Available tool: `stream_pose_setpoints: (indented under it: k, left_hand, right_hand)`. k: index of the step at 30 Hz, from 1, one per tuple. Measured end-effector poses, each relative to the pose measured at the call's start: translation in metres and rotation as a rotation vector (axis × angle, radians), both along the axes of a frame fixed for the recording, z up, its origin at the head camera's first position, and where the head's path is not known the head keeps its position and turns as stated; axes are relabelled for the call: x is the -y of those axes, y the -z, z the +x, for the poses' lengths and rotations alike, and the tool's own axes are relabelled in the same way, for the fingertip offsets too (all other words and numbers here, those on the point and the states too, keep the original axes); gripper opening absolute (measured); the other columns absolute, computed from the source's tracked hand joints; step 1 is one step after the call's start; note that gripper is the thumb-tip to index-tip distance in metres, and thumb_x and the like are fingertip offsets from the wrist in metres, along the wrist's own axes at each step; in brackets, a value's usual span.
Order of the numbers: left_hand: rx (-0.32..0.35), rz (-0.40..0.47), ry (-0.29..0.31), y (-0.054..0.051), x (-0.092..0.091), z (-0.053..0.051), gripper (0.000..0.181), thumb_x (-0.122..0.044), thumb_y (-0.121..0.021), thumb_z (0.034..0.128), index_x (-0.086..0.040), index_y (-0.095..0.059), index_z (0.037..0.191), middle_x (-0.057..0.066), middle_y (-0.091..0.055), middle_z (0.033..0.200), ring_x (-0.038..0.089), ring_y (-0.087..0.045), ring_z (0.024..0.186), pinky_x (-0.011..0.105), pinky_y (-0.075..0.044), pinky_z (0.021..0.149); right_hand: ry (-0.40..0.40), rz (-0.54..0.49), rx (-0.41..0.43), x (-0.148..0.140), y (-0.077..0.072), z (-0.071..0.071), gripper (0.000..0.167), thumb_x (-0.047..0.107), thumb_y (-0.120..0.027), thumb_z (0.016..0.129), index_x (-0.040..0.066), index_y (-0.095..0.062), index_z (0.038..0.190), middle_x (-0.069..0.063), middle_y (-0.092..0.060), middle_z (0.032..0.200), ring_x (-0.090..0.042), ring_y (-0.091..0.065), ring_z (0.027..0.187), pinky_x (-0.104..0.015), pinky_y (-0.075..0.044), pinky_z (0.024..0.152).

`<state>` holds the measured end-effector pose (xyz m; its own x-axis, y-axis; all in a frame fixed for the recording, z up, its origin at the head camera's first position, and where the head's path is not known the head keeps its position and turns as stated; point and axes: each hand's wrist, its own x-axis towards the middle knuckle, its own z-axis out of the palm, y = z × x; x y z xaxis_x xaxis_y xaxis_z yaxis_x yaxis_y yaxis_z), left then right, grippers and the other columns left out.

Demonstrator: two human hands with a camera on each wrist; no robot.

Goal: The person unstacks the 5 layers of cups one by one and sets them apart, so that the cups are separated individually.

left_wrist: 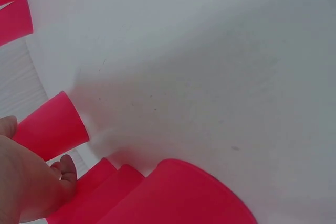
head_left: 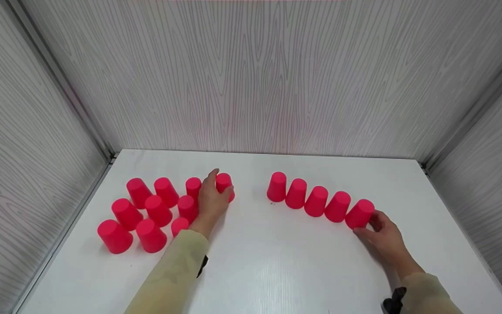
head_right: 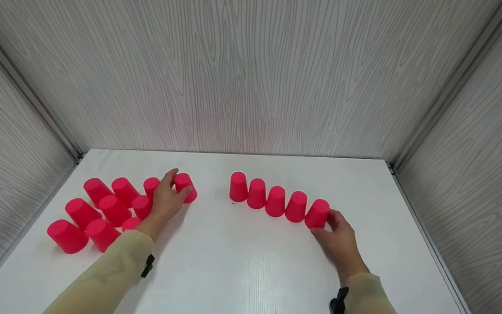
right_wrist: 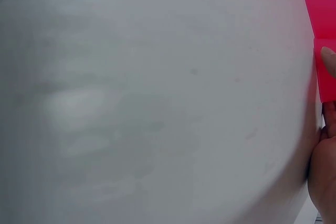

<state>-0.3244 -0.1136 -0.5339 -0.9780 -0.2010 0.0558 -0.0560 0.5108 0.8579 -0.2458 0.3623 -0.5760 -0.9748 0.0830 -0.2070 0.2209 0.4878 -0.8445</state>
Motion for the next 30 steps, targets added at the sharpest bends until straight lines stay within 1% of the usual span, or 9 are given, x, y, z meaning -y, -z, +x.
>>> stream_pose_setpoints:
  k: [4, 7, 11, 13, 15, 18, 22, 26, 30]
  left_hand:
    - [-0.036, -0.043, 0.011, -0.013, -0.003, 0.001, 0.079, -0.019, -0.08, 0.0961, -0.013, -0.038, 0.163, 0.012, -0.044, 0.162, 0.031, -0.039, 0.151, 0.046, -0.047, 0.115]
    - [-0.095, -0.075, 0.035, -0.026, -0.008, 0.002, 0.078, -0.02, -0.08, 0.0962, -0.013, -0.039, 0.163, 0.012, -0.043, 0.163, 0.031, -0.039, 0.152, 0.045, -0.046, 0.116]
    - [-0.187, -0.103, 0.106, -0.042, -0.018, 0.002, 0.075, -0.022, -0.078, 0.0983, -0.012, -0.04, 0.162, 0.011, -0.044, 0.163, 0.029, -0.039, 0.152, 0.044, -0.041, 0.12]
    - [-0.213, -0.107, 0.143, -0.048, -0.025, 0.001, 0.075, -0.024, -0.078, 0.0987, -0.013, -0.04, 0.162, 0.011, -0.045, 0.163, 0.028, -0.039, 0.153, 0.044, -0.039, 0.121]
    - [-0.216, -0.103, 0.176, -0.05, -0.033, 0.0, 0.075, -0.024, -0.079, 0.0981, -0.013, -0.041, 0.162, 0.01, -0.046, 0.162, 0.027, -0.041, 0.152, 0.043, -0.038, 0.122]
    - [-0.183, -0.07, 0.224, -0.049, -0.048, -0.004, 0.076, -0.024, -0.08, 0.0974, -0.014, -0.041, 0.162, 0.009, -0.046, 0.163, 0.028, -0.041, 0.152, 0.044, -0.038, 0.122]
    - [-0.107, -0.006, 0.272, -0.038, -0.07, -0.009, 0.076, -0.024, -0.079, 0.0985, -0.016, -0.04, 0.163, 0.008, -0.046, 0.163, 0.028, -0.04, 0.152, 0.045, -0.04, 0.121]
    - [-0.058, 0.029, 0.282, -0.021, -0.09, -0.014, 0.074, -0.023, -0.077, 0.0994, -0.016, -0.04, 0.163, 0.009, -0.047, 0.162, 0.028, -0.042, 0.151, 0.045, -0.042, 0.119]
    - [-0.03, 0.035, 0.281, -0.013, -0.106, -0.02, 0.073, -0.023, -0.076, 0.1001, -0.016, -0.04, 0.163, 0.009, -0.047, 0.162, 0.028, -0.041, 0.152, 0.044, -0.04, 0.121]
  right_hand:
    - [0.005, 0.001, 0.009, 0.001, -0.001, 0.001, 0.098, 0.041, -0.082, 0.094, 0.008, -0.025, 0.167, -0.021, -0.035, 0.167, -0.044, -0.031, 0.155, -0.05, -0.044, 0.115]
    - [0.007, 0.0, 0.016, 0.001, -0.001, 0.001, 0.1, 0.042, -0.083, 0.094, 0.008, -0.024, 0.167, -0.02, -0.034, 0.167, -0.044, -0.03, 0.155, -0.05, -0.044, 0.115]
    - [0.017, -0.011, 0.024, 0.001, -0.002, 0.001, 0.101, 0.042, -0.083, 0.093, 0.009, -0.023, 0.168, -0.02, -0.034, 0.168, -0.044, -0.03, 0.156, -0.051, -0.044, 0.115]
    - [0.021, -0.015, 0.023, 0.002, -0.002, 0.001, 0.1, 0.041, -0.083, 0.093, 0.01, -0.024, 0.167, -0.02, -0.034, 0.167, -0.044, -0.03, 0.155, -0.05, -0.045, 0.114]
    - [0.011, -0.013, 0.013, 0.003, -0.002, 0.001, 0.098, 0.04, -0.083, 0.094, 0.009, -0.025, 0.167, -0.02, -0.035, 0.167, -0.044, -0.03, 0.155, -0.049, -0.044, 0.115]
    - [0.009, -0.013, 0.002, 0.002, -0.001, 0.0, 0.093, 0.037, -0.082, 0.095, 0.01, -0.028, 0.166, -0.018, -0.037, 0.166, -0.042, -0.032, 0.155, -0.047, -0.044, 0.115]
    - [0.023, -0.009, 0.004, 0.001, 0.0, 0.001, 0.092, 0.036, -0.082, 0.095, 0.01, -0.029, 0.165, -0.018, -0.038, 0.165, -0.042, -0.033, 0.155, -0.048, -0.044, 0.116]
    - [0.031, -0.013, 0.015, 0.001, 0.002, 0.0, 0.094, 0.037, -0.083, 0.094, 0.009, -0.029, 0.165, -0.019, -0.038, 0.165, -0.042, -0.032, 0.155, -0.05, -0.043, 0.117]
    - [0.033, -0.015, 0.012, 0.0, 0.001, -0.002, 0.097, 0.039, -0.085, 0.092, 0.011, -0.029, 0.166, -0.017, -0.038, 0.165, -0.042, -0.032, 0.155, -0.05, -0.043, 0.117]
